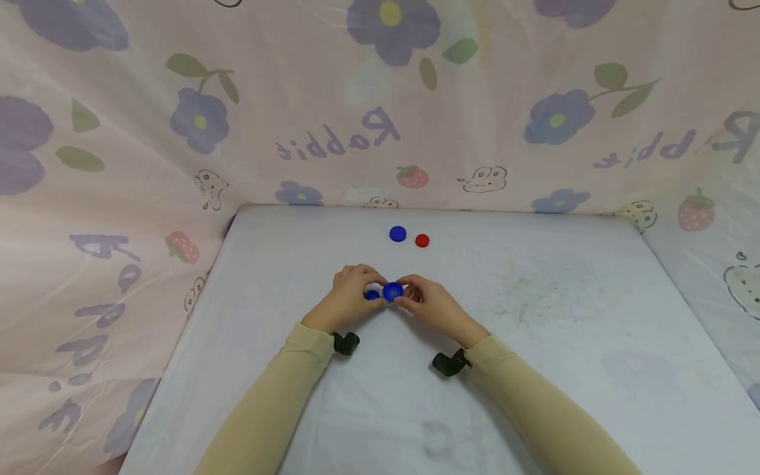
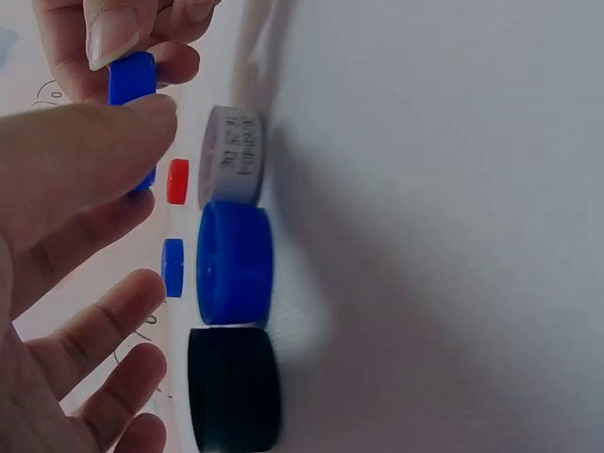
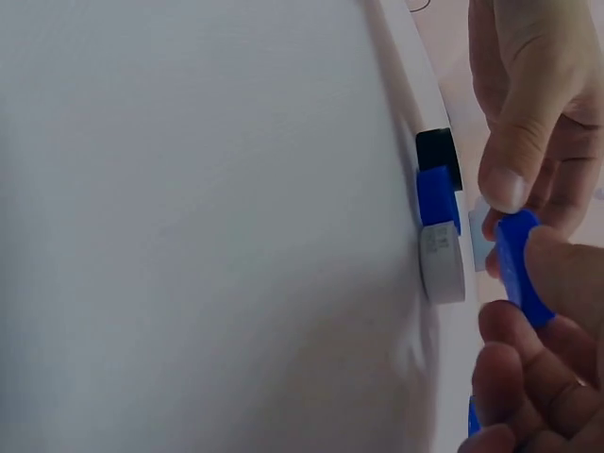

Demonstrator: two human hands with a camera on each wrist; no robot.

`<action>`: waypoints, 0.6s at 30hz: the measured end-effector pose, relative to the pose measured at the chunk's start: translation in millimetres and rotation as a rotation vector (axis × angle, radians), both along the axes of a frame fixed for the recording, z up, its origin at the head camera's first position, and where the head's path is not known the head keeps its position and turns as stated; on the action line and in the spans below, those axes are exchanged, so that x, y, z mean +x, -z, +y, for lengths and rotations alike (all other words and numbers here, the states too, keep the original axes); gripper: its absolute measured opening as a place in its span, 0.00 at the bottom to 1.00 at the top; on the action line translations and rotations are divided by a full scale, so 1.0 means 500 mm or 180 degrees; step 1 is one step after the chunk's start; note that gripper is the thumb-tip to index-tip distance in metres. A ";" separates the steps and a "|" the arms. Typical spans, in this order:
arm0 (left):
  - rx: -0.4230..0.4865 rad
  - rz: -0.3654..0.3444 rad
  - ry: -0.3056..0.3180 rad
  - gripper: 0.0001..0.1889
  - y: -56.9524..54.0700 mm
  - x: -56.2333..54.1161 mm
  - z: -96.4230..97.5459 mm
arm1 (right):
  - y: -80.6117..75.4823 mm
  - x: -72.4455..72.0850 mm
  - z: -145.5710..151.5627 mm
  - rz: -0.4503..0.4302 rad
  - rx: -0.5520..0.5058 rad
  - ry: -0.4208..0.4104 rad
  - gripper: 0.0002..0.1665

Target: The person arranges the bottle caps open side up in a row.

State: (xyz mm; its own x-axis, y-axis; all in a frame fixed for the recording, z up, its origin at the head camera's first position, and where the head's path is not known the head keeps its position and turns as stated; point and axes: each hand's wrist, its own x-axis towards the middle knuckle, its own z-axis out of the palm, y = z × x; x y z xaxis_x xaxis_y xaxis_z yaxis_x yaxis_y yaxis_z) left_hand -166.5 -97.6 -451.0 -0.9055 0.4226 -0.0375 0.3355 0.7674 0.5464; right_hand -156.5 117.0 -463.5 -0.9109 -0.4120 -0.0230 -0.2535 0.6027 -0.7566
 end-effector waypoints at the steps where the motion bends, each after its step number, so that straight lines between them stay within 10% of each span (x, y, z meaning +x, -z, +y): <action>1: -0.0005 -0.0009 0.0005 0.17 0.001 0.001 0.000 | 0.001 0.001 0.000 -0.0007 0.0015 -0.0004 0.23; 18: -0.0233 0.0049 0.0053 0.18 0.011 0.012 0.007 | 0.027 0.005 0.004 -0.0084 0.0196 -0.0048 0.22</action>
